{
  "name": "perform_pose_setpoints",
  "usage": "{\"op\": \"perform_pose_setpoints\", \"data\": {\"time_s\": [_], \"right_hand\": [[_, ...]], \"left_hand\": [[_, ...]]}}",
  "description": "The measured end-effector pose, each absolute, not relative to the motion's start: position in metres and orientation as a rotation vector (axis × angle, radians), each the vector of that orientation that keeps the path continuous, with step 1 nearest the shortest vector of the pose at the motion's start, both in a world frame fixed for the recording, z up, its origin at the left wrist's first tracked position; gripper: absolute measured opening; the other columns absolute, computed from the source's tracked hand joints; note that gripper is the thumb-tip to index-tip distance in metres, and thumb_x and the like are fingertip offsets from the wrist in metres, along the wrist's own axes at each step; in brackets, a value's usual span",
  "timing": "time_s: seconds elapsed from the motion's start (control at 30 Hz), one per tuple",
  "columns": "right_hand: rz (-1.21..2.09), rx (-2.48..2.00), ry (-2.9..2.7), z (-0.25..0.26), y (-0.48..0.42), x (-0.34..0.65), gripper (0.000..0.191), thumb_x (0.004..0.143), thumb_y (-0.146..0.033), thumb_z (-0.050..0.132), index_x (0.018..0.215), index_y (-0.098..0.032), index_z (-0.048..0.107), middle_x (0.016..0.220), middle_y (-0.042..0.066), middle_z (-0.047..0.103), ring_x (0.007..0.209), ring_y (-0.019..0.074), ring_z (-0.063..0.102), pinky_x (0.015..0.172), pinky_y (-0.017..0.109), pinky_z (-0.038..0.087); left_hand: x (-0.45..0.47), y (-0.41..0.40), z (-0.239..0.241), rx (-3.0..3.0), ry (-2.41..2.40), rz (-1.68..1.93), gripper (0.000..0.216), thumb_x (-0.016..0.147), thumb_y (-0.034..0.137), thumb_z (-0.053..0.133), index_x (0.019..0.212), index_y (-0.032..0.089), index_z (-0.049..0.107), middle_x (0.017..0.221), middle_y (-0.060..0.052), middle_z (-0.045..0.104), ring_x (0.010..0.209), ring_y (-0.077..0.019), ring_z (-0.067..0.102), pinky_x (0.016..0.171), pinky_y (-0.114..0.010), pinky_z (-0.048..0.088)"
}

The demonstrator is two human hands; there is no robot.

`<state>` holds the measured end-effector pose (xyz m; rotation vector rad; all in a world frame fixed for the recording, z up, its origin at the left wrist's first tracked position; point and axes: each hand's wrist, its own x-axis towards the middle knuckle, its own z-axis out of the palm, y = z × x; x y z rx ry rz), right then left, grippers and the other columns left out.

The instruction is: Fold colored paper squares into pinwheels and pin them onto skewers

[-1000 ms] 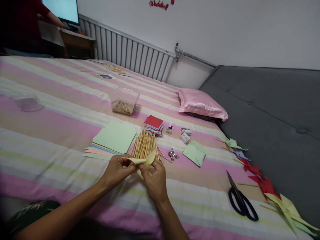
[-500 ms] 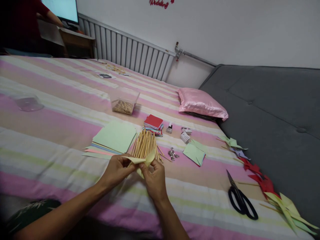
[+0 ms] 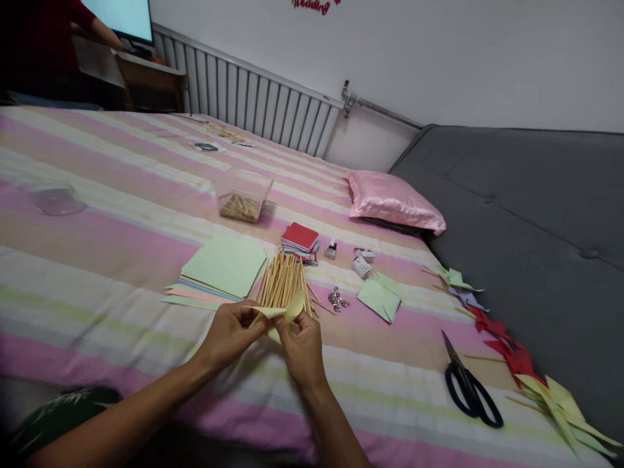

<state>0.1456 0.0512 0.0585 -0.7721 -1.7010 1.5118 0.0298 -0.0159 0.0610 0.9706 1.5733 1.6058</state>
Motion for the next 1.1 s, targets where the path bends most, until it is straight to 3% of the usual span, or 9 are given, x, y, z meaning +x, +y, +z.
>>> {"op": "perform_pose_setpoints", "data": {"time_s": [0.27,0.47,0.67,0.8,1.1], "right_hand": [[1.516,-0.774,-1.704,0.055,0.056,0.147,0.028,0.075,-0.034,0.062,0.091,-0.011,0.067,0.089,0.01,0.071,0.081,0.0225,0.063,0.074,0.034,0.049],[1.444,-0.785,-1.72,0.057,0.056,0.147,0.025,0.073,-0.029,0.064,0.092,-0.013,0.067,0.091,0.009,0.071,0.084,0.0227,0.064,0.077,0.034,0.049],[1.698,-0.757,-1.561,0.047,0.061,0.151,0.025,0.07,-0.031,0.068,0.089,-0.015,0.068,0.088,0.008,0.072,0.079,0.0217,0.066,0.075,0.035,0.05],[1.657,-0.745,-1.613,0.045,0.063,0.152,0.025,0.067,-0.03,0.071,0.087,-0.014,0.069,0.088,0.008,0.072,0.08,0.0222,0.065,0.074,0.034,0.05],[1.781,-0.838,-1.243,0.061,0.088,0.175,0.023,0.058,-0.028,0.079,0.075,-0.017,0.07,0.072,0.0,0.07,0.064,0.012,0.06,0.062,0.023,0.048]], "left_hand": [[0.031,-0.015,0.058,1.004,1.461,1.625,0.01,0.069,0.02,0.06,0.066,0.012,0.065,0.061,0.0,0.063,0.055,-0.0097,0.054,0.052,-0.018,0.041],[0.03,-0.012,0.054,0.936,1.364,1.586,0.007,0.063,0.017,0.067,0.066,0.013,0.064,0.062,0.002,0.061,0.056,-0.008,0.052,0.051,-0.017,0.039],[0.026,-0.008,0.053,0.89,1.337,1.533,0.013,0.061,0.023,0.071,0.064,0.013,0.063,0.058,0.003,0.058,0.051,-0.0074,0.048,0.047,-0.018,0.034],[0.027,-0.008,0.052,0.9,1.37,1.54,0.012,0.062,0.022,0.069,0.062,0.013,0.061,0.055,0.004,0.055,0.05,-0.0065,0.045,0.046,-0.017,0.033],[0.004,-0.008,0.066,0.858,1.473,1.525,0.019,0.064,0.028,0.064,0.075,0.012,0.065,0.065,-0.003,0.066,0.061,-0.0141,0.061,0.059,-0.024,0.046]]}}
